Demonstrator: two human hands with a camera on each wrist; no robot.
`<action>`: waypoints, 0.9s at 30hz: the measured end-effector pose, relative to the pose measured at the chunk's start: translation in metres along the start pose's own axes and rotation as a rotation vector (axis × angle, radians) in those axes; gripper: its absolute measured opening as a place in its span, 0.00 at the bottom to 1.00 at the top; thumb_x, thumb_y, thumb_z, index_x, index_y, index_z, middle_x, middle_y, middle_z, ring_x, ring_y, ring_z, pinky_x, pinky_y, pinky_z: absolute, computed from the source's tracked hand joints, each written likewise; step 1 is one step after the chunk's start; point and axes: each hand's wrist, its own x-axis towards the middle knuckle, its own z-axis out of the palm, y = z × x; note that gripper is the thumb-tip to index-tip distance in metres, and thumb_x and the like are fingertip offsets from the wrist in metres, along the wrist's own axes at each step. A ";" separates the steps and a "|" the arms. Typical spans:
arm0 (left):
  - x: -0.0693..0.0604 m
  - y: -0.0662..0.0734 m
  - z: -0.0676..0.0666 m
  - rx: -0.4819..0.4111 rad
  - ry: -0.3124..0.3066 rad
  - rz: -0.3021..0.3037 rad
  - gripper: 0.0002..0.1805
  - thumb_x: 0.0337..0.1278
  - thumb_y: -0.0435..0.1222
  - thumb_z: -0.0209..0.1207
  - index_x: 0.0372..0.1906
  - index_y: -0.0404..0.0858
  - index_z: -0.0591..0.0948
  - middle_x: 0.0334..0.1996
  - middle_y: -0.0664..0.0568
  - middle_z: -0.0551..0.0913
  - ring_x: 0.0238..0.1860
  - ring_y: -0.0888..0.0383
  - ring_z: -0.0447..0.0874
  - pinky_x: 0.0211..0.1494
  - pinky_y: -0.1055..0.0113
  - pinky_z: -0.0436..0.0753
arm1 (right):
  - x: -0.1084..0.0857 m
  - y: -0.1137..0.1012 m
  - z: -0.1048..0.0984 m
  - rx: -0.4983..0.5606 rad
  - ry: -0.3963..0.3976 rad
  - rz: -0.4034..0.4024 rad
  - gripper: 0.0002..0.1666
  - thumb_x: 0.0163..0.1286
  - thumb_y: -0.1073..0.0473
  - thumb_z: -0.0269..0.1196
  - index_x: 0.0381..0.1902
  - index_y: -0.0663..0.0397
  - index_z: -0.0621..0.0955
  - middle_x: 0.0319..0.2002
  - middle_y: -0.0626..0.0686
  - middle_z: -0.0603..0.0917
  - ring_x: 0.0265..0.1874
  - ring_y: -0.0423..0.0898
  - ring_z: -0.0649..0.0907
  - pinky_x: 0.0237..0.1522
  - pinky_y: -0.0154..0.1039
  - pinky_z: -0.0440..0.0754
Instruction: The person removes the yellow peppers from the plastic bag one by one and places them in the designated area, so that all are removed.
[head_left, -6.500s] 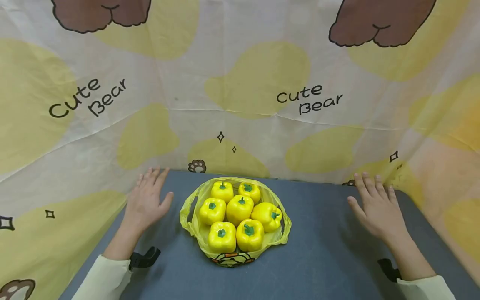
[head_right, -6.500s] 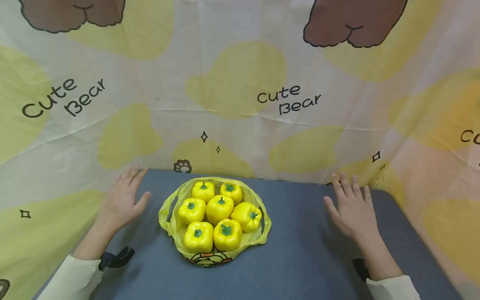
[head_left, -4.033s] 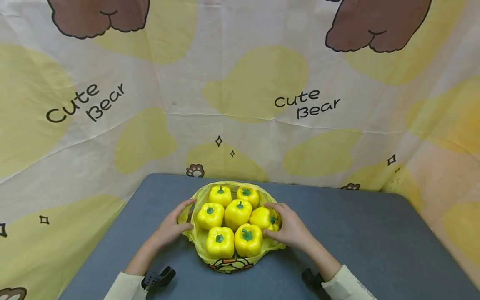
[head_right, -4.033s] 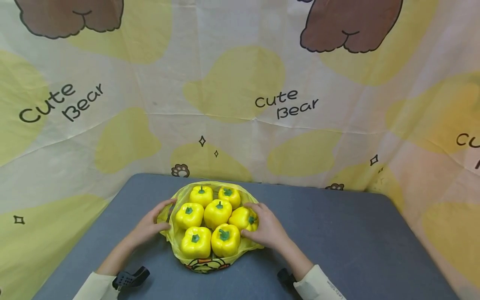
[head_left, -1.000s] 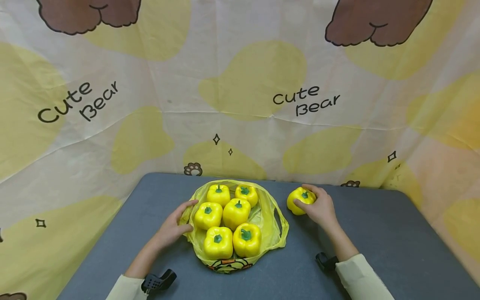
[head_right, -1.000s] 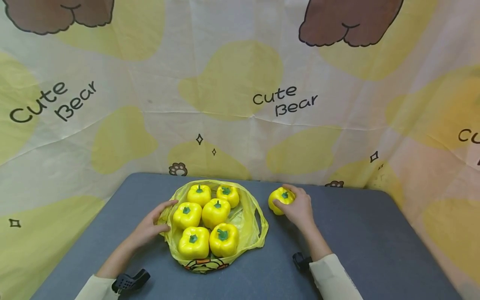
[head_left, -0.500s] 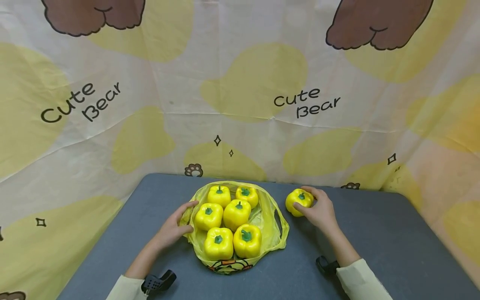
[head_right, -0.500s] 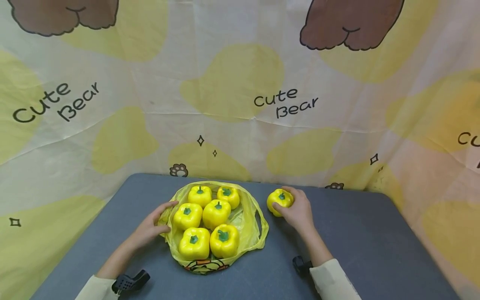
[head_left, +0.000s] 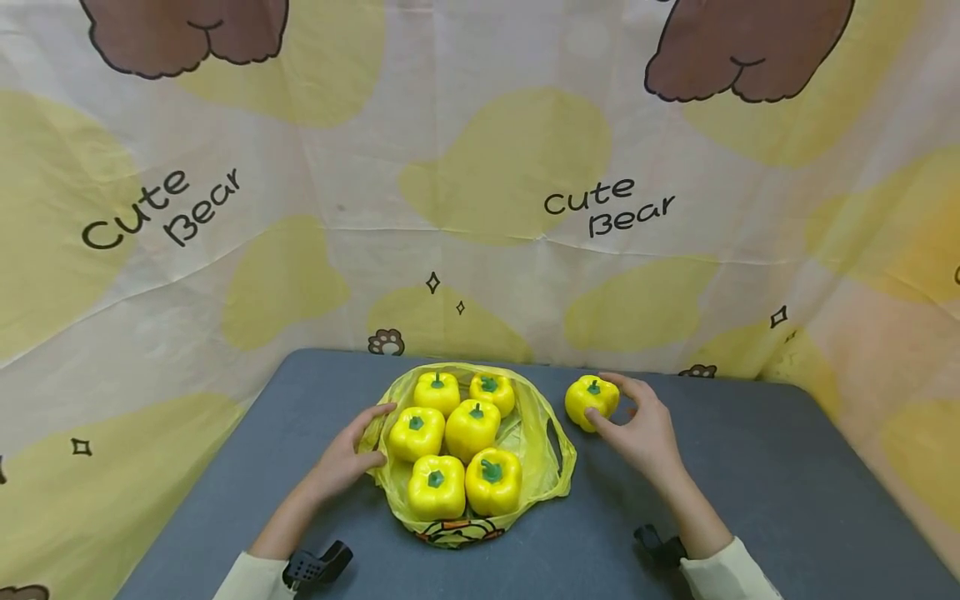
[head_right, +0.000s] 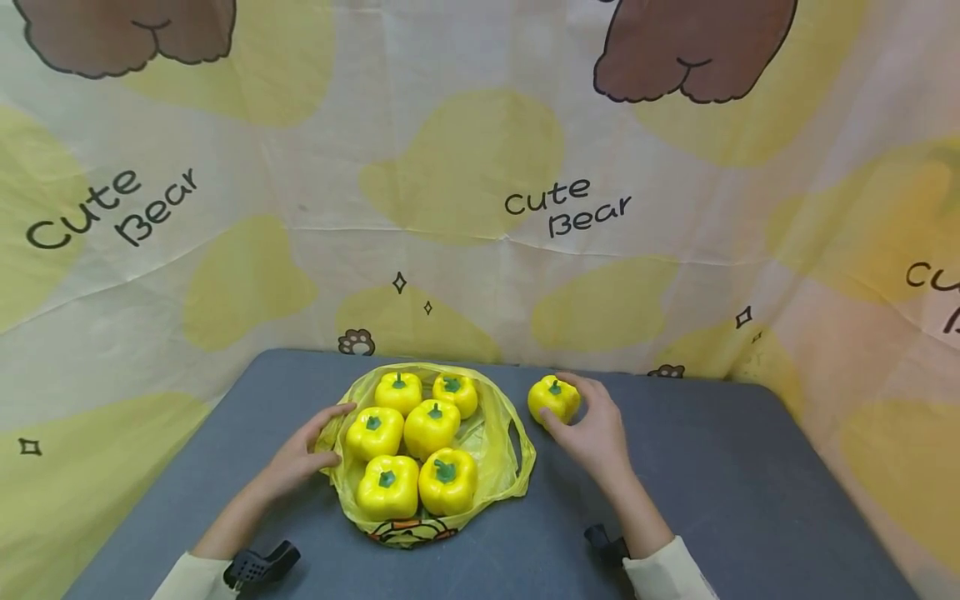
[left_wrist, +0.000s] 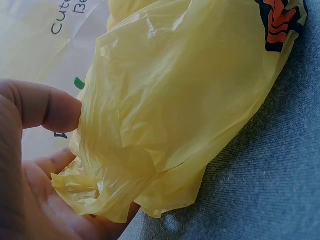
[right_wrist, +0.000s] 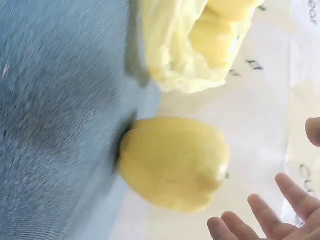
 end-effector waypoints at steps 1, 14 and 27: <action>0.000 0.000 0.000 -0.006 0.000 0.004 0.39 0.42 0.30 0.59 0.68 0.39 0.67 0.70 0.36 0.63 0.70 0.38 0.57 0.65 0.38 0.60 | -0.003 -0.003 0.000 0.016 0.001 -0.008 0.33 0.56 0.53 0.70 0.60 0.51 0.77 0.58 0.59 0.77 0.56 0.59 0.76 0.48 0.57 0.77; -0.003 0.004 -0.001 -0.019 -0.001 -0.002 0.39 0.42 0.30 0.59 0.67 0.39 0.67 0.70 0.36 0.63 0.71 0.37 0.55 0.66 0.36 0.57 | -0.030 -0.044 0.019 0.288 -0.144 -0.108 0.30 0.55 0.56 0.72 0.58 0.46 0.78 0.57 0.54 0.79 0.55 0.61 0.80 0.46 0.56 0.82; -0.002 0.003 -0.001 -0.019 -0.017 -0.035 0.38 0.44 0.31 0.59 0.68 0.42 0.67 0.71 0.36 0.60 0.72 0.37 0.53 0.66 0.34 0.56 | -0.046 -0.056 0.052 0.467 -0.367 -0.008 0.29 0.53 0.55 0.72 0.55 0.38 0.79 0.57 0.52 0.79 0.57 0.65 0.77 0.46 0.56 0.81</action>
